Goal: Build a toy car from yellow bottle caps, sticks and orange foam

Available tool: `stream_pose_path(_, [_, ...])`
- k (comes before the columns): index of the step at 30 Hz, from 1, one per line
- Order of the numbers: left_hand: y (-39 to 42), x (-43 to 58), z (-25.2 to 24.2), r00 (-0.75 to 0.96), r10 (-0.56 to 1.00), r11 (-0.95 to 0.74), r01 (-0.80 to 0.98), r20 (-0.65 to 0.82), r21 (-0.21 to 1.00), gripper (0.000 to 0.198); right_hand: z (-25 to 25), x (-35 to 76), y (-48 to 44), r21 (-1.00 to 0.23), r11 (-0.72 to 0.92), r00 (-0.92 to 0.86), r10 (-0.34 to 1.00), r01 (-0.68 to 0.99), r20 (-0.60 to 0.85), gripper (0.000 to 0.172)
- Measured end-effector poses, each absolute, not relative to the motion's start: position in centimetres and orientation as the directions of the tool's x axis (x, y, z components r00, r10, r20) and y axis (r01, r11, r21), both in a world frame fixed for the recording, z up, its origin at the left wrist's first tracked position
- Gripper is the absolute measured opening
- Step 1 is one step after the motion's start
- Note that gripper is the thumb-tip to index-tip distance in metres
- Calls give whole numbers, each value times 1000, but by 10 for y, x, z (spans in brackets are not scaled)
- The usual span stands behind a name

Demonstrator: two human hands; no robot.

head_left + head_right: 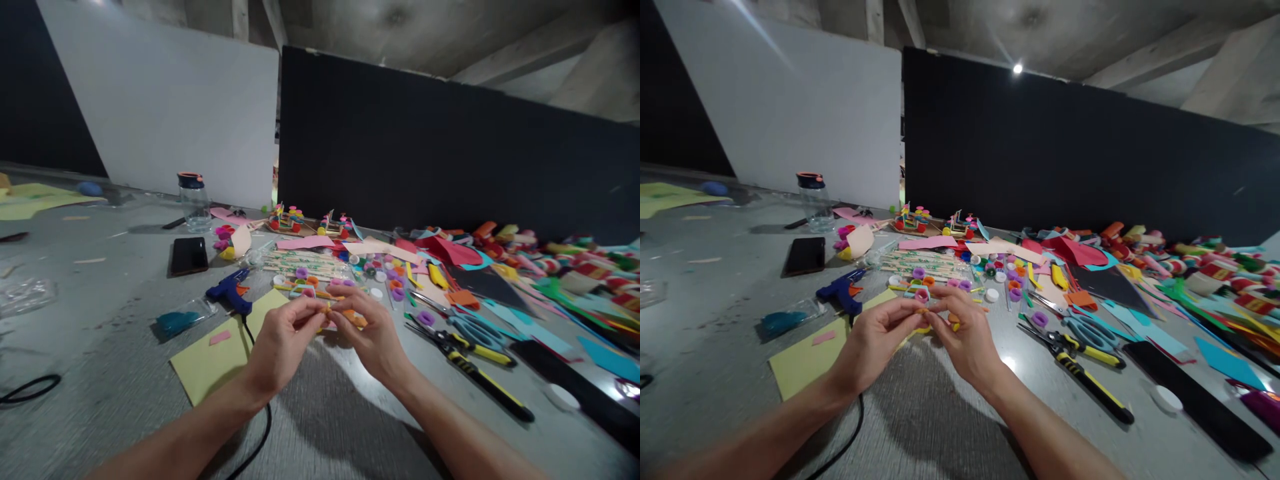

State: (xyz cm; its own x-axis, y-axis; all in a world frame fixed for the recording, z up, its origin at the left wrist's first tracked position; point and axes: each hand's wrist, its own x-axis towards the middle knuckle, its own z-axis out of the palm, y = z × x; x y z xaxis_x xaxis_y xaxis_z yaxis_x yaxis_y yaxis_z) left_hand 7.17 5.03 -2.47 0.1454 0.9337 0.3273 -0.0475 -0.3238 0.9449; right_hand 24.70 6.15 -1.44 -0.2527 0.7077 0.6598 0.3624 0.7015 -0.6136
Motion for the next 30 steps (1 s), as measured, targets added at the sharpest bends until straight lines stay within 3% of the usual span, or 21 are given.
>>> stream_pose_path(3, [51, 71, -23, 148, 934, -327, -19, 326, 945, 23, -14, 248, 62, -610, 701, -247, 707, 370, 663, 9])
stream_pose_path(13, [52, 71, -23, 153, 936, -318, -12, 316, 948, 14, -12, 246, 60, -620, 697, -271, 715, 362, 645, 21])
stream_pose_path(19, [54, 71, -27, 150, 949, -272, -57, 277, 961, 13, -14, 246, 62, -619, 692, -268, 718, 372, 642, 8])
stream_pose_path(25, [50, 73, -21, 252, 952, -118, -218, 173, 969, 29, -15, 247, 63, -599, 691, -266, 716, 404, 646, 10])
stream_pose_path(30, [51, 73, -14, 370, 929, 134, -405, 28, 904, 42, -15, 249, 65, -506, 725, -289, 666, 468, 688, 12])
